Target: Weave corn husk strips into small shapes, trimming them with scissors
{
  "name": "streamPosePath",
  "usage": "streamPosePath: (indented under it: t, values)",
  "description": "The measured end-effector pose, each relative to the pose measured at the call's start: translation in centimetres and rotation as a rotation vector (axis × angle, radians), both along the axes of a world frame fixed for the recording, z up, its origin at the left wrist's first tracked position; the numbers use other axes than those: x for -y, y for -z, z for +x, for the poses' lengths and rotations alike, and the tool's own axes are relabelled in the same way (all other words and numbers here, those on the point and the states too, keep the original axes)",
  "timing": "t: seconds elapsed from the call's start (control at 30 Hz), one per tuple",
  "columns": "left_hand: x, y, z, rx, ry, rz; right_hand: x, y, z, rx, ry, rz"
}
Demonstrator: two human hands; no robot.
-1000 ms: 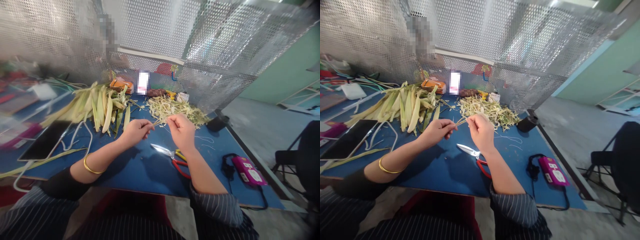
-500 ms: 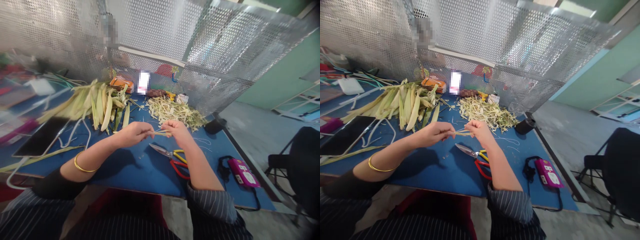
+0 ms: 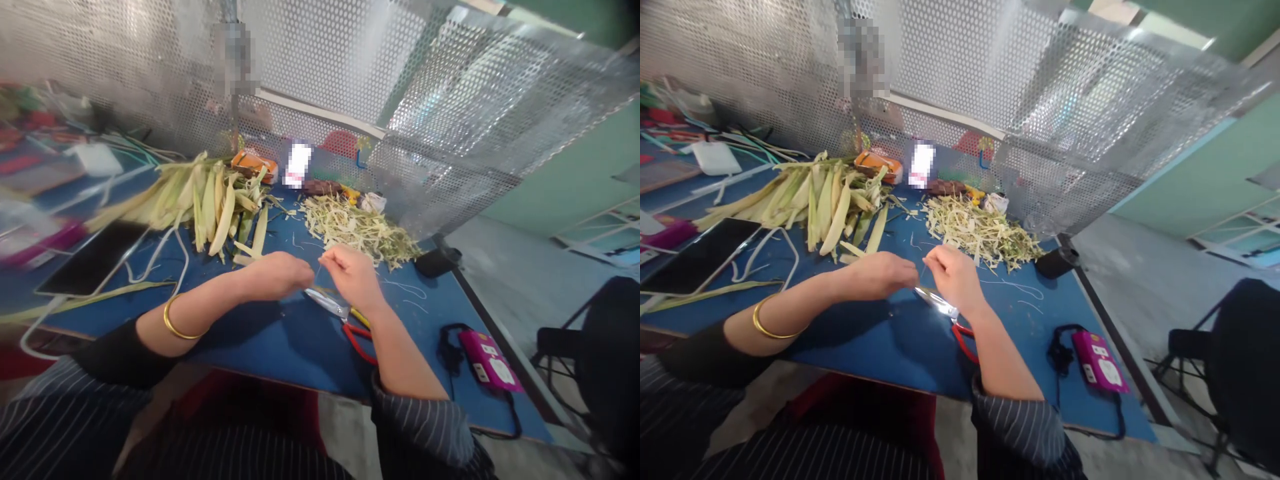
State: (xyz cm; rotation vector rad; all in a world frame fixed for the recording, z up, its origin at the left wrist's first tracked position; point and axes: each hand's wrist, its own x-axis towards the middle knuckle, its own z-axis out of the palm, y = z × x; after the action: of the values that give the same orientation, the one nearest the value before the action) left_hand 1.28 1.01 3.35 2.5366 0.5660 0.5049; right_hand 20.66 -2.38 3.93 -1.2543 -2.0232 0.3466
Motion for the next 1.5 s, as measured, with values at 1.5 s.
streamPosePath:
  t: [1.5]
  values:
    - [-0.5,-1.5,-0.9,0.216,-0.074,-0.416,-1.3,2.4,-0.9,-0.651,-0.277,-0.660]
